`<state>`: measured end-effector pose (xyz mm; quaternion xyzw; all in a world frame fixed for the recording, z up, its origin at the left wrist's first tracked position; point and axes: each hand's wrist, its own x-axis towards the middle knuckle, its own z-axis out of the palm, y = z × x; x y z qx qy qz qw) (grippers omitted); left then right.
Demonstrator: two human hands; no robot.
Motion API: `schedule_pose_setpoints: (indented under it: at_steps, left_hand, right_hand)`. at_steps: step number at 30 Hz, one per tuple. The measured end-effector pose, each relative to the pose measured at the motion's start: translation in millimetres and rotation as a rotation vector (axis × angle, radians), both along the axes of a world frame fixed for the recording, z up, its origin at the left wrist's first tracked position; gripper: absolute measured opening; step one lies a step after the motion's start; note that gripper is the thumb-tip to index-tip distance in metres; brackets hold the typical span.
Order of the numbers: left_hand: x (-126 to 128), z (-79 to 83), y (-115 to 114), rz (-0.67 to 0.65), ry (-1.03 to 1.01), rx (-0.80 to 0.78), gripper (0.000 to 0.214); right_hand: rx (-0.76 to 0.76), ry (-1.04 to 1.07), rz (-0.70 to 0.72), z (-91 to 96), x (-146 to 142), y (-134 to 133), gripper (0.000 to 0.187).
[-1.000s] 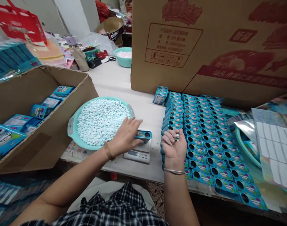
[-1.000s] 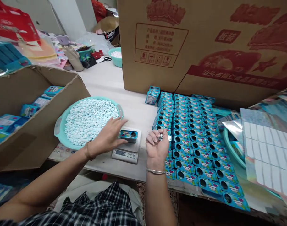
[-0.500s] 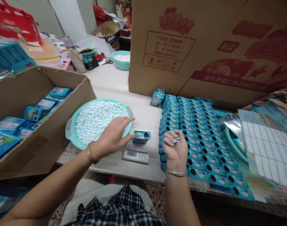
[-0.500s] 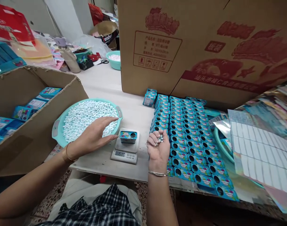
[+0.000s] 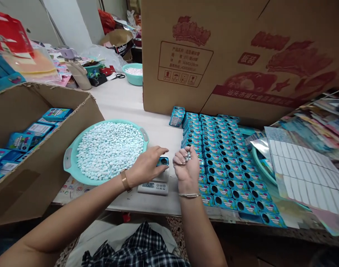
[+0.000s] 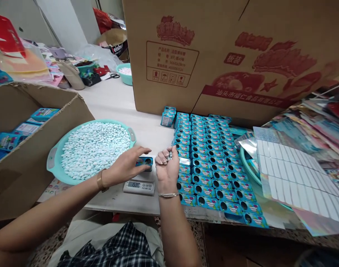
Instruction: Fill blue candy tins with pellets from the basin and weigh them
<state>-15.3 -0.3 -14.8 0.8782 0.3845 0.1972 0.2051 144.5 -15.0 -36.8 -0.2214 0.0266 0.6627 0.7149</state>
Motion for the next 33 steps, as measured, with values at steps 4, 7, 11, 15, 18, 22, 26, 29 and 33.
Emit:
schedule_pose_setpoints:
  at_steps: [4,7,11,15,18,22,26,29,33]
  left_hand:
    - [11,6.3,-5,0.060,-0.163,0.010,0.010]
    - [20,6.6,-6,0.039,-0.090,0.071,0.012]
    - [30,-0.8,-6,0.024,0.016,0.127,0.015]
    - [33,-3.2,-5,0.003,-0.021,0.102,0.014]
    - [27,-1.0,-3,0.018,-0.086,0.084,0.014]
    - [12,0.0,4,0.109,0.026,0.087,0.017]
    - [4,-1.5,15,0.066,0.230,0.050,0.020]
    - [6,-2.3,26,0.015,0.271,0.031,0.040]
    - [20,-8.4,47,-0.132,0.433,-0.209,0.063]
  right_hand:
    - [-0.071,0.130,-0.047,0.8,-4,8,0.035]
    - [-0.115,0.127,-0.083,1.3,-8,6,0.035]
    - [-0.106,0.065,-0.114,4.0,-14,2,0.034]
    - [-0.109,0.057,-0.118,1.8,-14,0,0.033]
    - [-0.144,0.099,-0.063,-1.4,-8,0,0.033]
    - [-0.180,0.132,-0.125,-0.4,8,-2,0.036]
    - [-0.144,0.138,-0.193,3.7,26,-6,0.032]
    - [-0.102,0.089,-0.196,2.6,32,-8,0.026]
    - [-0.092,0.071,-0.181,-2.7,35,-11,0.023]
